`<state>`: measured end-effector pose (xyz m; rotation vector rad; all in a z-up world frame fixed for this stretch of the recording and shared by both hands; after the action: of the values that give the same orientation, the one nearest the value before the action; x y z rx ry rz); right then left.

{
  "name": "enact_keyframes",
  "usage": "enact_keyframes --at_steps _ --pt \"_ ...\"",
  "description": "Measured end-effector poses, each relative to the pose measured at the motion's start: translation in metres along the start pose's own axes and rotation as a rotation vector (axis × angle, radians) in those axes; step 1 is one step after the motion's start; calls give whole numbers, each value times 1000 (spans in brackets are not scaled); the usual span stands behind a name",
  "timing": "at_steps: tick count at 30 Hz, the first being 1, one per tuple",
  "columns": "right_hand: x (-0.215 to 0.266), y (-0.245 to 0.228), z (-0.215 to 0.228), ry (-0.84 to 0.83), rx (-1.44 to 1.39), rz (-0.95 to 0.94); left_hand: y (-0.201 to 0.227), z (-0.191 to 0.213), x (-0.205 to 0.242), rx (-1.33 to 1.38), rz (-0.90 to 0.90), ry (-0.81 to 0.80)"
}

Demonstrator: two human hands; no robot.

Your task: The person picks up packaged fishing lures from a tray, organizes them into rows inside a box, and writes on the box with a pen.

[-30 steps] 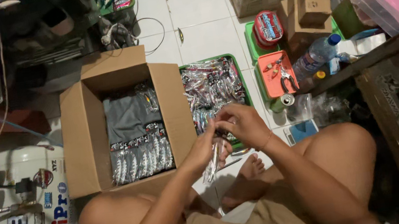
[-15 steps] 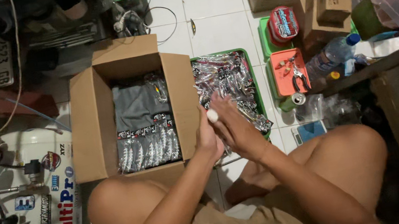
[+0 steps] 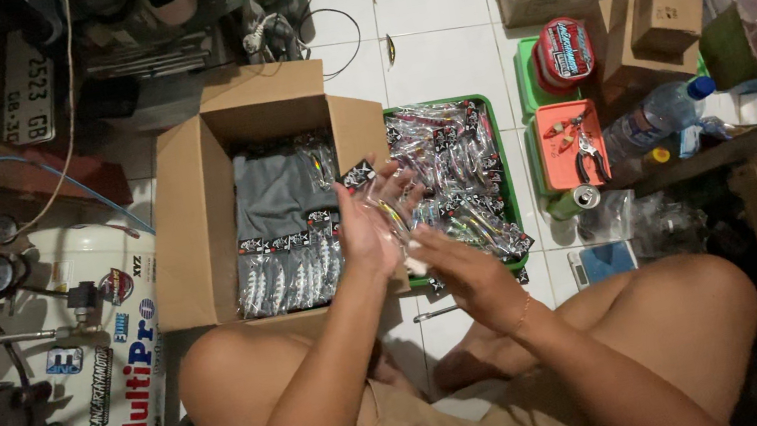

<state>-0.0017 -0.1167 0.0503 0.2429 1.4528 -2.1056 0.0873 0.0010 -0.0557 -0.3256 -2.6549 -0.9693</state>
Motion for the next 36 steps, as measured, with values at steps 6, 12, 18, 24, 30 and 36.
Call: enact_keyframes --at_steps 6,12,18,24,30,36 --pt "39 103 0 381 -750 -763 10 -2 0 -25 -61 76" --pt "46 120 -27 428 -822 -887 -24 -2 11 -218 -81 211" --pt "58 136 -20 563 -796 -1028 -12 -7 50 -467 96 512" --pt "23 104 27 495 -558 -1039 74 70 -40 -528 -85 748" --pt "51 178 50 701 -757 -956 139 140 -115 -992 -93 878" --pt "65 210 49 826 -819 -1130 103 130 -139 -1156 -255 533"
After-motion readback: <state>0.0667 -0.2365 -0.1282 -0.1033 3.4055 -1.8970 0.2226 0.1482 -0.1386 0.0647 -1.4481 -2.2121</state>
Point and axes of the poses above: each hand's wrist, its own x-axis away from the middle knuckle, its own z-axis out of the back of the hand, y = z × x, the point moved 8 cm from there along -x, towards the middle knuckle, and after that the axes turned 14 degrees about -x, right-handed, at the moved point
